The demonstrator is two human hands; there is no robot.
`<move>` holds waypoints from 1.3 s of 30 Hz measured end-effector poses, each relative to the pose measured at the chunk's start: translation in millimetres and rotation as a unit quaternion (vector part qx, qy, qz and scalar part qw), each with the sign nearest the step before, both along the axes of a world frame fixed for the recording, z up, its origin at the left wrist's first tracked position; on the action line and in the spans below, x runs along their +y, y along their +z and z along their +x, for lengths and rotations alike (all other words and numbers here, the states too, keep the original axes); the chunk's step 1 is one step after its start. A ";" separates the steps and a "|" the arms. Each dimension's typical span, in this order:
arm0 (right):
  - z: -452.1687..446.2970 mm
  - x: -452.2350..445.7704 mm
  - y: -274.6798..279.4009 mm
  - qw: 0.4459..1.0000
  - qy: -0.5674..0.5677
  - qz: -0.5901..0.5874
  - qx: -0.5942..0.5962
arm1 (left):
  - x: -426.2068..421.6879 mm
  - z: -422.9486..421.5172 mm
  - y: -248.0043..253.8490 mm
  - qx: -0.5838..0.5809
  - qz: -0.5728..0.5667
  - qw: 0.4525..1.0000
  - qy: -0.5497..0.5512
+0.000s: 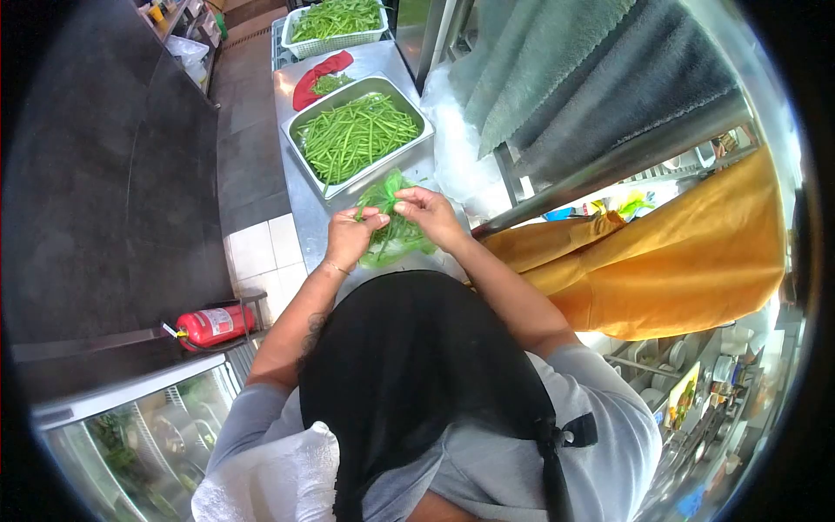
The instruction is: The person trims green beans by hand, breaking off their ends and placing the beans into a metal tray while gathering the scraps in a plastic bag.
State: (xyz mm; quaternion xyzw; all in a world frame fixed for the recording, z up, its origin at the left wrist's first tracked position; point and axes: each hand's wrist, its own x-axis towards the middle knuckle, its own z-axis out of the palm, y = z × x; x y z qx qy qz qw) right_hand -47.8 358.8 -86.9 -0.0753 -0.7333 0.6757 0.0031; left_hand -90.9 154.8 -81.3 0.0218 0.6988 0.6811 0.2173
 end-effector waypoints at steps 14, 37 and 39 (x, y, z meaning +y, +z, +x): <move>-11.6 -2.2 -22.7 0.936 0.026 -0.322 -0.136 | 8.6 0.5 -9.6 0.086 -0.054 0.995 -0.021; 3.3 7.2 -40.3 0.929 0.055 0.360 0.064 | 1.3 -11.2 11.6 -0.016 0.108 0.973 0.204; 1.9 2.0 -18.3 0.986 0.065 0.143 -0.063 | -2.8 -12.1 13.2 -0.030 0.105 0.969 0.221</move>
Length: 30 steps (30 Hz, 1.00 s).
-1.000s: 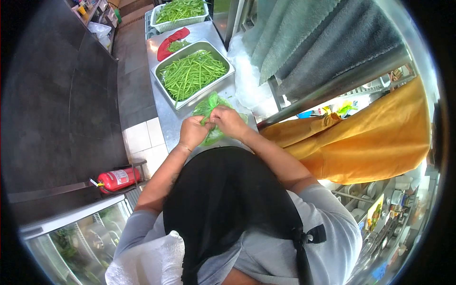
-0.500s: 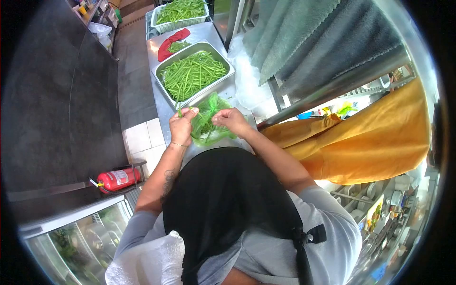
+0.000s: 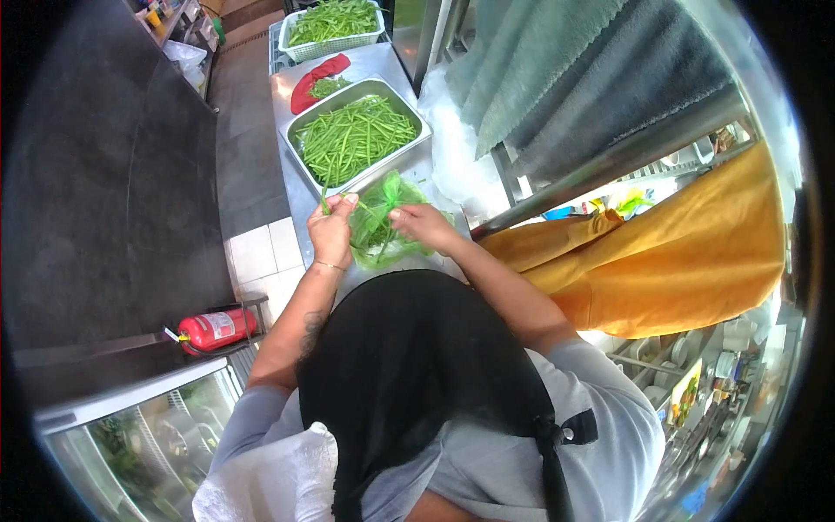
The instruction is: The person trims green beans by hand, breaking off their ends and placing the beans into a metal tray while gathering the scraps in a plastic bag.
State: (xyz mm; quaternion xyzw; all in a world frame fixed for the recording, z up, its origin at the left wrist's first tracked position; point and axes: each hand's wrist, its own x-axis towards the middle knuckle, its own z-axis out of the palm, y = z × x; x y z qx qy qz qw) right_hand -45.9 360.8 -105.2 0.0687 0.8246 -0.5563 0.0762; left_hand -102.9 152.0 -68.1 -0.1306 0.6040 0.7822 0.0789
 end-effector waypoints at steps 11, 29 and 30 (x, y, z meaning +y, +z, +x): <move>-0.1 -12.6 -10.7 0.983 0.109 0.102 0.108 | 6.8 14.3 -11.3 0.136 -0.102 0.984 -0.047; -6.0 -12.4 59.7 0.988 -0.033 -0.012 0.151 | 26.9 -71.5 53.5 -0.027 0.154 0.980 -0.124; -5.8 -15.6 58.4 0.988 -0.035 -0.012 0.150 | 28.9 -67.2 50.9 -0.043 0.179 0.977 -0.109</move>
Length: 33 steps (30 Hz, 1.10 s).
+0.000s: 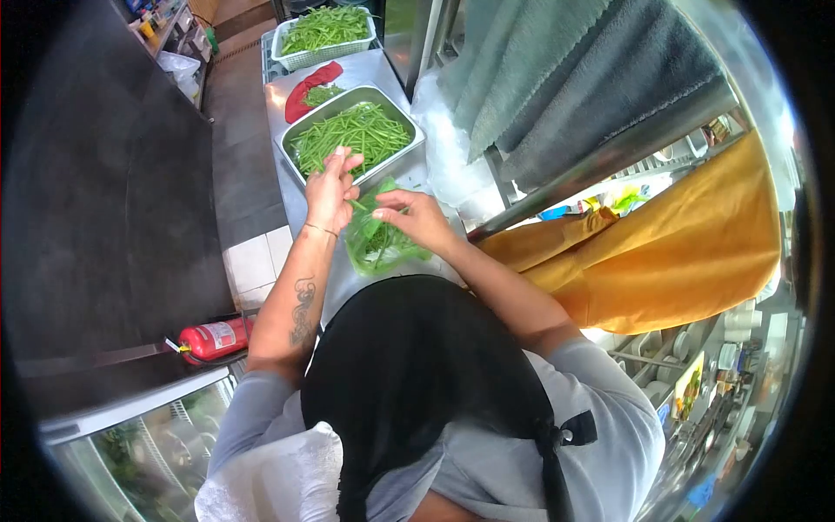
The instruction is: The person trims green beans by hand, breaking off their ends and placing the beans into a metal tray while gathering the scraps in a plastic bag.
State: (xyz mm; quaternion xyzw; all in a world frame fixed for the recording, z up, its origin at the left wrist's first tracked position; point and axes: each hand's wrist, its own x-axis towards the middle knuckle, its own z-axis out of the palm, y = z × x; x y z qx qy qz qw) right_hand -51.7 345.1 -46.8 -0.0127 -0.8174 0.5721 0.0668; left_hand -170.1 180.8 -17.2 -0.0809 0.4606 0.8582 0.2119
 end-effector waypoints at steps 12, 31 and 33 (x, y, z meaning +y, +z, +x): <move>-3.5 -17.3 -22.4 0.988 0.053 -0.135 -0.046 | -6.9 10.7 -26.5 -0.043 0.032 0.996 0.073; -12.0 -18.6 -32.7 0.954 -0.007 -0.291 -0.071 | -3.3 14.8 -30.0 -0.058 0.105 0.983 0.136; -10.5 -11.1 -35.1 0.952 -0.010 -0.294 -0.083 | -11.3 8.7 -30.1 -0.062 0.117 0.981 0.144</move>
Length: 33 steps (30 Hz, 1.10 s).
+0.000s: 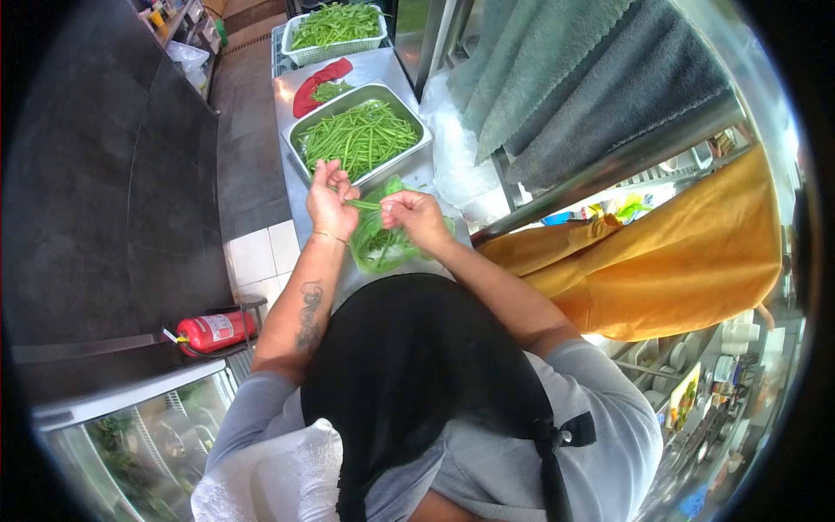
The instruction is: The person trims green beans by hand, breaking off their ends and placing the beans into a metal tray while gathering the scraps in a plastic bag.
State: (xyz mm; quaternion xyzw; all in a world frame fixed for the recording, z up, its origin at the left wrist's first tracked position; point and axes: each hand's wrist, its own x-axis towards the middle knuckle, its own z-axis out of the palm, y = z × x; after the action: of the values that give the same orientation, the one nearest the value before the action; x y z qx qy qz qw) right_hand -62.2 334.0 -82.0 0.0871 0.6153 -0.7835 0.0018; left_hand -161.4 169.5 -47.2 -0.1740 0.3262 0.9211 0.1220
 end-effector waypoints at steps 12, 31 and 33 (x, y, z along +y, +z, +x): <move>15.9 24.5 64.0 0.878 0.005 0.442 0.180 | -4.7 42.3 19.7 0.521 -0.586 0.582 -0.217; 0.0 13.7 -11.0 0.984 0.002 -0.121 -0.128 | 9.5 69.6 -21.4 0.160 -0.246 0.918 -0.265; 3.6 12.6 -9.3 0.992 0.011 0.097 -0.076 | 8.5 71.8 -23.5 0.171 -0.320 0.892 -0.270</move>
State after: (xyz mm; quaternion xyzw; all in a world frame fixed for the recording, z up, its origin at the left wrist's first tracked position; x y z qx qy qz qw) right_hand -58.5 346.6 -91.2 0.1399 0.6871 -0.7113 0.0486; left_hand -89.6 178.1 -70.8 0.0509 0.6531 0.7144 0.2459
